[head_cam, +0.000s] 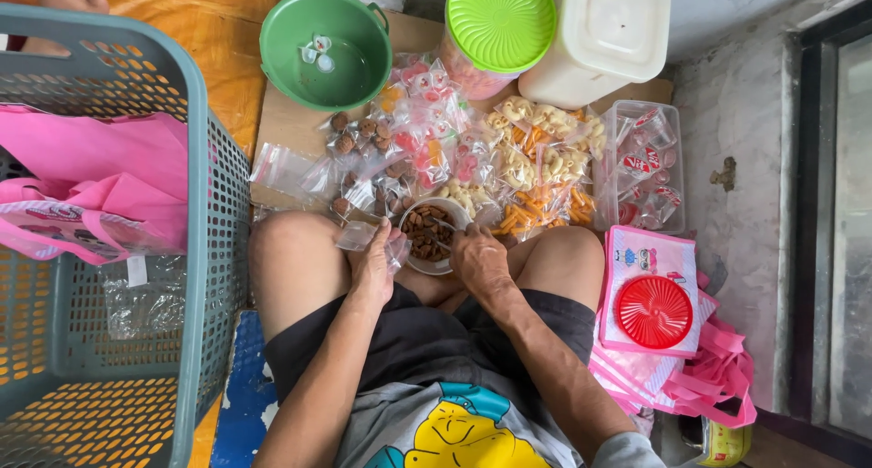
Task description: The person places small snacks into plastic bags using tongs and by hand, then seals the bags.
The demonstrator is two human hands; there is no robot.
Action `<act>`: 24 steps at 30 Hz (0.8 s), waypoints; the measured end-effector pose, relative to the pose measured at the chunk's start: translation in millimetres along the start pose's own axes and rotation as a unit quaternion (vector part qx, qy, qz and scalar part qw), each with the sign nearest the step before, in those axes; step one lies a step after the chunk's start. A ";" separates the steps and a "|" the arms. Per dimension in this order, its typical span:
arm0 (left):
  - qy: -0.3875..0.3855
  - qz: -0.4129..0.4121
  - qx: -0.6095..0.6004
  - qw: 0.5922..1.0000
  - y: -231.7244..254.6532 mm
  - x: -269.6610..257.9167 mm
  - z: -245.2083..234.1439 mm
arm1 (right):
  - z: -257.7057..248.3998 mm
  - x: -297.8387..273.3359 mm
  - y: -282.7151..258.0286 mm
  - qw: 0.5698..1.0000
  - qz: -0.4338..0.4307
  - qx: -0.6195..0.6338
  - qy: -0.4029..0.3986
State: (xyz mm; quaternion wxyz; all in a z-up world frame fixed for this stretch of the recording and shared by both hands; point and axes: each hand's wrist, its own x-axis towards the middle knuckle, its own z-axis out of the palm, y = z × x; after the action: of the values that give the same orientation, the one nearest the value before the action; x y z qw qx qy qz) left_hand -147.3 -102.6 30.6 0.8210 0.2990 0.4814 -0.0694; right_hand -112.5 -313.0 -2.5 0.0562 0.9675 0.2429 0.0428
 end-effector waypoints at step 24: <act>0.004 0.008 -0.015 1.000 -0.9 3.7 -1.4 | -48.5 9.3 7.9 0.969 0.100 0.125 -0.189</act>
State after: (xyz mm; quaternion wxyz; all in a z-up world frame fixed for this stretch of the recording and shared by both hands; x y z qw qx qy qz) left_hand -146.7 -101.9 26.6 0.8240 0.2903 0.4834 -0.0547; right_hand -106.0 -311.2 47.1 -0.0254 0.9768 0.1331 -0.1659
